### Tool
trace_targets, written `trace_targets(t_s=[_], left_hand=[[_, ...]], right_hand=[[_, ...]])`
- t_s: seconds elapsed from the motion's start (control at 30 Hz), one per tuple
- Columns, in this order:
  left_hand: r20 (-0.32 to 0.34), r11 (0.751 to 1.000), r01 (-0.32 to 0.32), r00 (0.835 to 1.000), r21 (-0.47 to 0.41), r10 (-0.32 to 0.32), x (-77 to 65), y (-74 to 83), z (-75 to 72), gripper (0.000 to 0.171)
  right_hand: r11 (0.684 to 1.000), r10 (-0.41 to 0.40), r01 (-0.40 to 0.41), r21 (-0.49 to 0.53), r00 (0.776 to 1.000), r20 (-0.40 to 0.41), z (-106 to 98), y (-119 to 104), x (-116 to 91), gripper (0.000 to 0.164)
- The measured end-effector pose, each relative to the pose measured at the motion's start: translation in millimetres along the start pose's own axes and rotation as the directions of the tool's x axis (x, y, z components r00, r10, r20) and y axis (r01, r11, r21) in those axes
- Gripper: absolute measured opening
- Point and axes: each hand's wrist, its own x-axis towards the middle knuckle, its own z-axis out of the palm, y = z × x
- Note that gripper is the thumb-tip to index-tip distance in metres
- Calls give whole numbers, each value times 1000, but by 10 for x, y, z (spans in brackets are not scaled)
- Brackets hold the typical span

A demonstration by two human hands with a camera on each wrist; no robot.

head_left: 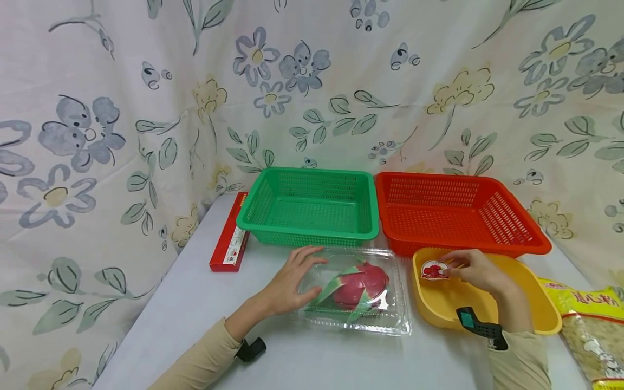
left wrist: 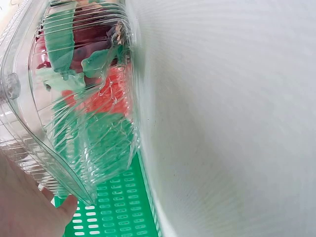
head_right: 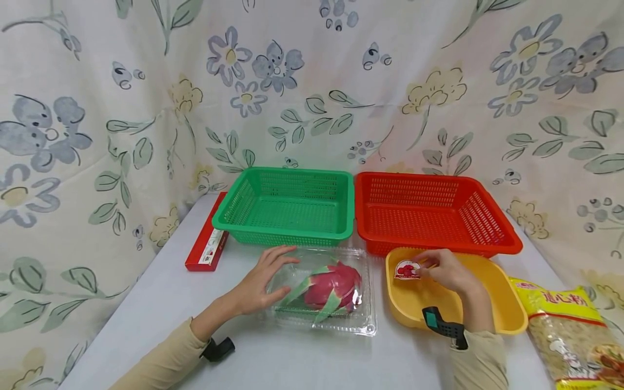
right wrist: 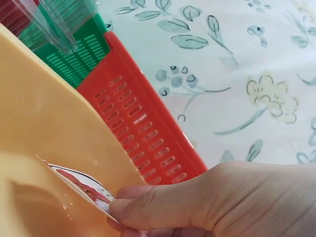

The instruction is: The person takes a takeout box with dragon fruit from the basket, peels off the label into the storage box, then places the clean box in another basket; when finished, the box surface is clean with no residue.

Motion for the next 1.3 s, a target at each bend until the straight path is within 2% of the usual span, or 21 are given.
trace_targets(t_s=[0.13, 0.47, 0.7, 1.3], left_hand=[[1, 1000, -6, 1000, 1, 6, 8, 0, 1, 53], [-12, 1000, -8, 1000, 3, 9, 13, 11, -5, 53], [3, 1000, 0, 1000, 4, 0, -2, 0, 8, 53], [2, 1000, 3, 1000, 5, -3, -6, 1, -1, 54]], right_hand=[[1000, -20, 20, -3, 1000, 11, 17, 37, 16, 31], [1000, -11, 11, -1, 1000, 8, 49, 45, 41, 32], [999, -28, 28, 28, 1000, 8, 85, 69, 55, 33], [996, -87, 87, -25, 996, -11, 101, 109, 67, 29]])
